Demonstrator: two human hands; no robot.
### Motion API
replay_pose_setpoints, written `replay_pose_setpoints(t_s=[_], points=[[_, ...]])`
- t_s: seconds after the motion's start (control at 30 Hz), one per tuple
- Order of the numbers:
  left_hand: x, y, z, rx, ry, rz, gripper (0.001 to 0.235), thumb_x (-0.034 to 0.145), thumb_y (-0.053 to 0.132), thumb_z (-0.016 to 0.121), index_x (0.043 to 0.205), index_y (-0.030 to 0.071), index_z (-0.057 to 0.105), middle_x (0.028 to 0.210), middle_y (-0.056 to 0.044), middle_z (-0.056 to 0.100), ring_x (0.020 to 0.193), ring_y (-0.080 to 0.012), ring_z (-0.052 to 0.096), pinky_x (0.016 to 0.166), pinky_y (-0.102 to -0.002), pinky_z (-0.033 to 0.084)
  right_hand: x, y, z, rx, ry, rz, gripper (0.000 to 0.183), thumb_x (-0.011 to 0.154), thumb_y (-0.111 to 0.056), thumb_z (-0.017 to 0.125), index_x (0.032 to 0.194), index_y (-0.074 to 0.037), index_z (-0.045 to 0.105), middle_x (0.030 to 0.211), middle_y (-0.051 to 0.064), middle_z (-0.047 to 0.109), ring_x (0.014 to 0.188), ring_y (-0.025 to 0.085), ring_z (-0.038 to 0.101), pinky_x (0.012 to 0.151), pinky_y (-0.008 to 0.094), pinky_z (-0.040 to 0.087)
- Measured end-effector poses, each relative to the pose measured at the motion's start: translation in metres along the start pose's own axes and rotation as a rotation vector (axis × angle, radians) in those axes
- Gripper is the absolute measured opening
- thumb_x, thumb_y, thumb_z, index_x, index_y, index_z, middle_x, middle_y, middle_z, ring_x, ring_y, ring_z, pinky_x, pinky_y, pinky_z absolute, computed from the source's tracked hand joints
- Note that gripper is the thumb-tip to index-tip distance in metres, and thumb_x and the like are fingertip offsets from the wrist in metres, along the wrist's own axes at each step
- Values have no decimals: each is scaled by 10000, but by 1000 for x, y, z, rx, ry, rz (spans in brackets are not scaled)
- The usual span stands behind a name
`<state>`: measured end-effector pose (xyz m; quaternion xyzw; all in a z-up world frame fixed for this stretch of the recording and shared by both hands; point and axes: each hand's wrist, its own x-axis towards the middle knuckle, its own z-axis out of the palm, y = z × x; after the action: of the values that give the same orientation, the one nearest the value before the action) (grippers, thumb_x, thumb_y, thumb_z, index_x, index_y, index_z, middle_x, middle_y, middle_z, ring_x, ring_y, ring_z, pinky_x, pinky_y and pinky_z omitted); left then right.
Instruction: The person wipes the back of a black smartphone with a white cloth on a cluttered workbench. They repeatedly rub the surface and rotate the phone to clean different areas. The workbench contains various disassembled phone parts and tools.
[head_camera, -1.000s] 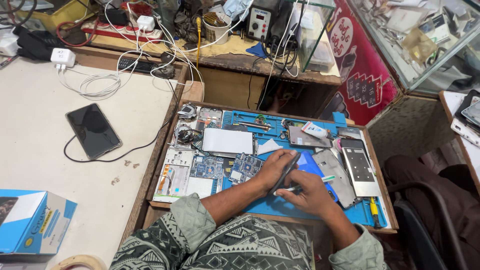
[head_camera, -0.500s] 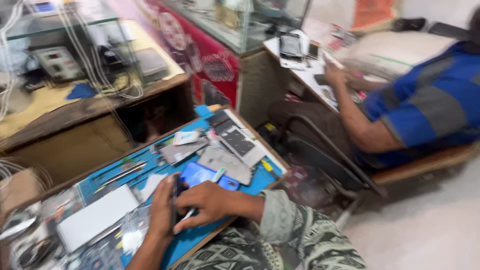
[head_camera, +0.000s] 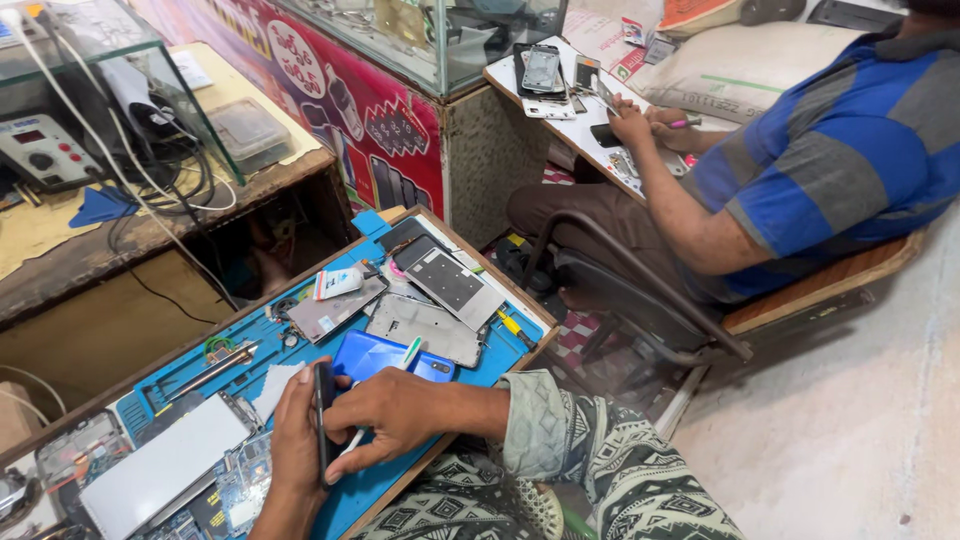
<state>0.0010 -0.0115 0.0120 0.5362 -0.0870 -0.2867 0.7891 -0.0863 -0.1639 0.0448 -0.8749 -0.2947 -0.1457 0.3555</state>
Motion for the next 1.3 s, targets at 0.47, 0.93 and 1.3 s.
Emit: replay_pose_setpoints(t_s=[0.47,0.93,1.3], points=[[20,-38,-22,-210,-10,49,406,928,456,666,1133,107,633,937,-70,661,795,-165,629,675,-311,547,9,18,14,7,-141,99,419,773,-415,890,856,-79,655,778,77,673,695,258,675,620,360,516],[7,-21,-21,-242,-14,108,558,878,466,759,1243,77,594,955,-59,643,690,-93,610,562,-232,506,15,9,33,-203,33,58,426,678,-418,896,794,-69,681,740,75,711,644,242,703,580,349,540],[-18,5,-26,-316,52,61,621,873,474,732,1307,65,557,985,-69,653,670,-89,598,556,-237,523,35,-34,29,-270,57,-38,426,720,-474,845,788,-79,700,690,62,682,554,229,657,516,359,496]])
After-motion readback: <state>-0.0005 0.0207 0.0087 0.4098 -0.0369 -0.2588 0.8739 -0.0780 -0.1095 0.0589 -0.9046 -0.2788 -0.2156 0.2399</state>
